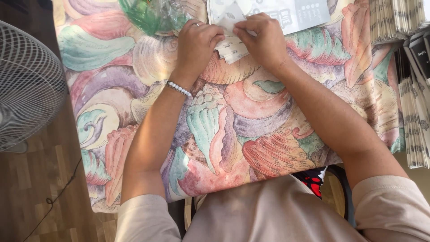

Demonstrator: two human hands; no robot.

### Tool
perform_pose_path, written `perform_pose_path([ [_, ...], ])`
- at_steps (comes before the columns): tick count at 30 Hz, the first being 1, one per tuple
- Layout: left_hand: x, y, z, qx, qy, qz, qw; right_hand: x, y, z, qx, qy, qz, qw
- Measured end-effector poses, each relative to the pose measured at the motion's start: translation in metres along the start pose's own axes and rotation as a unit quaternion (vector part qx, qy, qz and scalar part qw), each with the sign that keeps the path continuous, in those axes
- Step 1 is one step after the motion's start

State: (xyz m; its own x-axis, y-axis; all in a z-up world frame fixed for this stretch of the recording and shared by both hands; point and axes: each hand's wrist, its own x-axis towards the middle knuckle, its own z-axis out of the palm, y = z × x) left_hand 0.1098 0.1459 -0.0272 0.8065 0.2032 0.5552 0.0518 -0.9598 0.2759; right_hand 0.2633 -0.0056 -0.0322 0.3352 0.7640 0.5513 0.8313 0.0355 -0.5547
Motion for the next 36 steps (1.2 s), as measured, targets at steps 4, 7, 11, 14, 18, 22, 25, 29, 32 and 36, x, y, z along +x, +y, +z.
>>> perform_pose_path([
  [4, 0.012, 0.019, -0.011, -0.119, -0.001, -0.154, 0.981, 0.001, -0.001, -0.003, -0.009, -0.009, -0.009, 1.0],
  [7, 0.018, 0.032, -0.024, -0.194, 0.026, -0.2, 0.96, 0.001, -0.004, -0.007, -0.021, -0.046, 0.013, 0.999],
  [11, 0.024, 0.037, -0.033, -0.294, 0.004, -0.256, 0.921, 0.001, -0.006, -0.007, -0.037, -0.028, -0.024, 0.999],
  [14, 0.028, 0.029, -0.036, -0.348, -0.023, -0.297, 0.889, 0.001, -0.008, -0.007, -0.043, -0.044, 0.001, 0.998],
  [18, 0.033, 0.005, -0.025, -0.241, -0.09, -0.206, 0.944, 0.001, -0.006, -0.006, -0.051, -0.047, 0.013, 0.998],
  [22, 0.029, -0.014, -0.003, -0.175, -0.106, -0.11, 0.973, 0.003, -0.022, -0.018, 0.032, -0.039, 0.061, 0.997],
  [25, 0.024, -0.024, 0.009, -0.169, -0.092, -0.152, 0.969, 0.02, 0.011, -0.022, 0.014, 0.072, -0.024, 0.997],
  [29, 0.021, -0.026, 0.012, -0.179, -0.053, -0.145, 0.972, 0.05, 0.008, -0.043, 0.027, -0.097, 0.024, 0.995],
  [32, 0.024, -0.028, 0.019, -0.167, -0.068, -0.157, 0.971, 0.062, 0.009, -0.046, -0.005, -0.216, 0.129, 0.968],
  [36, 0.024, -0.032, 0.026, -0.172, -0.039, -0.138, 0.975, 0.064, 0.017, -0.046, -0.02, -0.155, 0.088, 0.984],
])
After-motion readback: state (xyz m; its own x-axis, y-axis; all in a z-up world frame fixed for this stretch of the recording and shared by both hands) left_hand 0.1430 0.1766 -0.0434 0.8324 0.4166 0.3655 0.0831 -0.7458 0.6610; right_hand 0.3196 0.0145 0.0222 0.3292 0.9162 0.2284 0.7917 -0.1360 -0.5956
